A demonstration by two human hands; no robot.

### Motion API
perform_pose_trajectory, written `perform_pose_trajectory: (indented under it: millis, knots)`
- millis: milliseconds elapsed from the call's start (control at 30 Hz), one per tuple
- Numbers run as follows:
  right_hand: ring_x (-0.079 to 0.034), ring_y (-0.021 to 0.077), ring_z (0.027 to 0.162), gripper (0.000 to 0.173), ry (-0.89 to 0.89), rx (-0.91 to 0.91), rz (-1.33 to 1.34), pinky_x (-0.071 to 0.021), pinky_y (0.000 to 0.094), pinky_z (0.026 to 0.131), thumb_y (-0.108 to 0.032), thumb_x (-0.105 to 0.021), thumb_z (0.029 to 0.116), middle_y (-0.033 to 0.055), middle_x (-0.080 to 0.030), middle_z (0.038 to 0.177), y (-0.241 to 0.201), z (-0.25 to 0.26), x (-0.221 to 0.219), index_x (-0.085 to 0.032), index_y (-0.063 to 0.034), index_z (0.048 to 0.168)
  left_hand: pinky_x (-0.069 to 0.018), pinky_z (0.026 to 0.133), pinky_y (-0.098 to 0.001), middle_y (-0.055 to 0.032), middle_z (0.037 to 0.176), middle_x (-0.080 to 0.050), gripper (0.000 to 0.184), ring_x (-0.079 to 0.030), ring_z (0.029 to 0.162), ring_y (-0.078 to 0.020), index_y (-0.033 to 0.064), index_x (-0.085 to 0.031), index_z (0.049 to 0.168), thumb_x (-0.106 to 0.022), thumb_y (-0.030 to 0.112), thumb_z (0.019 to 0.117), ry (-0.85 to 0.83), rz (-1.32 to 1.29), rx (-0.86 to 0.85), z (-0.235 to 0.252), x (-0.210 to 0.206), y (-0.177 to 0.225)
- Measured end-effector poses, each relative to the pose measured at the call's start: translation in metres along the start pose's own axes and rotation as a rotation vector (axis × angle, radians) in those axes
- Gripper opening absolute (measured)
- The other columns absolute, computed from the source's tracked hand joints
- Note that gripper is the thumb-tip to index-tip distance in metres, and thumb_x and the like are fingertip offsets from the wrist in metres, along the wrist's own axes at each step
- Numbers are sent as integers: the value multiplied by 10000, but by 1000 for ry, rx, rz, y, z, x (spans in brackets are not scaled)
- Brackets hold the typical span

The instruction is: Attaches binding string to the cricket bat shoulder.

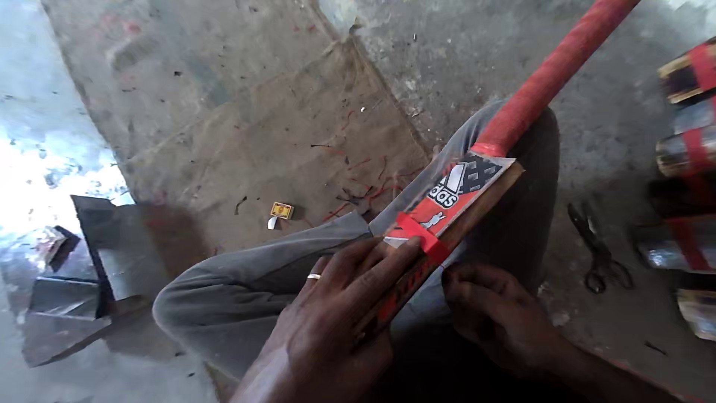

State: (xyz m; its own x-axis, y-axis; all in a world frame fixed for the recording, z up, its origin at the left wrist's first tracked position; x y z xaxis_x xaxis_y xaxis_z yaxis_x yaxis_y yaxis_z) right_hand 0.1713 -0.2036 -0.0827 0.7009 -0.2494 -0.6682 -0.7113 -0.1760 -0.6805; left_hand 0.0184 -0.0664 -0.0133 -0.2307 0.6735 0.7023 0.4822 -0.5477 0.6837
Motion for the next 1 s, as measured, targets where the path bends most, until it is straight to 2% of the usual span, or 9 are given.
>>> perform_pose_trajectory:
  millis: [100, 167, 233, 333, 400, 467, 700, 867, 1000]
  knots:
    - [-456, 20, 558, 156, 7, 19, -8, -409, 183, 515, -212, -579, 1044, -11, -543, 721, -4, 7, -6, -714, -144, 1084, -621, 893, -364, 88, 1437, -557, 808, -643, 1151, -120, 461, -399, 1545, -763, 251, 855, -171, -425, 71, 3, -2, -12]
    - [-464, 26, 557, 179, 68, 9, -61, -418, 180, 509, -230, -566, 1046, 2, -573, 755, -2, 16, -1, -723, -166, 1104, -623, 885, -373, 93, 1394, -610, 734, -677, 1101, -122, 445, -404, 1550, -751, 339, 912, -152, -437, 132, 5, -1, -24]
    - [-443, 34, 545, 193, 109, -6, -93, -398, 182, 498, -231, -549, 1053, 6, -561, 746, 1, 28, 3, -711, -159, 1129, -585, 912, -420, 146, 1475, -540, 603, -626, 1187, -97, 447, -425, 1535, -642, 424, 972, 72, -77, 122, 3, 9, -23]
    - [-429, 58, 526, 226, 162, -34, -160, -390, 193, 478, -227, -526, 1057, 13, -515, 713, 0, 38, 1, -703, -143, 1170, -419, 999, -656, -79, 1572, -453, 587, -475, 1376, -373, 330, -490, 1521, -647, 411, 961, 435, 456, 128, -3, -8, 0]
    - [-431, 68, 531, 232, 197, -52, -215, -382, 198, 473, -237, -526, 1055, 29, -520, 722, 0, 39, 1, -708, -146, 1168, -347, 1027, -678, -68, 1646, -340, 777, -388, 1440, -378, 315, -425, 1565, -679, 583, 881, 473, 658, 177, 0, -41, 3]
    - [-427, 55, 541, 218, 230, -78, -237, -374, 186, 484, -251, -552, 1039, 7, -498, 709, 5, 29, 8, -718, -164, 1149, -300, 1087, -664, -44, 1705, -198, 840, -256, 1523, -349, 283, -337, 1607, -668, 563, 887, 474, 678, 193, 3, -64, -2]
    - [-424, 48, 533, 187, 307, -101, -151, -382, 197, 480, -211, -563, 1036, 2, -514, 706, 30, -12, 46, -731, -158, 1098, -374, 1079, -666, -48, 1715, -170, 809, -210, 1548, -366, 329, -274, 1627, -630, 539, 933, 351, 577, 169, 11, -54, -13]
    - [-430, 46, 526, 198, 209, -61, -179, -392, 199, 478, -195, -547, 1045, 8, -529, 714, 19, -10, 38, -728, -132, 1092, -467, 943, -640, -40, 1697, -224, 735, -317, 1498, -372, 558, -305, 1546, -664, 509, 906, 268, 464, 110, 15, -37, -12]
    - [-440, 31, 536, 191, 78, -21, -183, -398, 191, 496, -209, -537, 1055, -15, -523, 697, 0, 0, 15, -717, -149, 1082, -560, 882, -565, 65, 1649, -312, 882, -496, 1372, -205, 541, -305, 1557, -725, 331, 811, 17, 31, 117, 12, -17, -14]
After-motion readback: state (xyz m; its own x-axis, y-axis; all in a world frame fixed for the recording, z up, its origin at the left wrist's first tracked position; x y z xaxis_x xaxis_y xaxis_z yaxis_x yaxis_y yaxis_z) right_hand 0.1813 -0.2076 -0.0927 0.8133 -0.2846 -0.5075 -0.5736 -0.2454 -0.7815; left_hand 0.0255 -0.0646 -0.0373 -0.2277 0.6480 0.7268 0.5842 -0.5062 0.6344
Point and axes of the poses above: each hand's wrist, its own z-axis towards the middle knuckle, its own x-axis out of the back of the hand, y = z × x, the point moved 6 cm from there along z, towards the middle knuckle
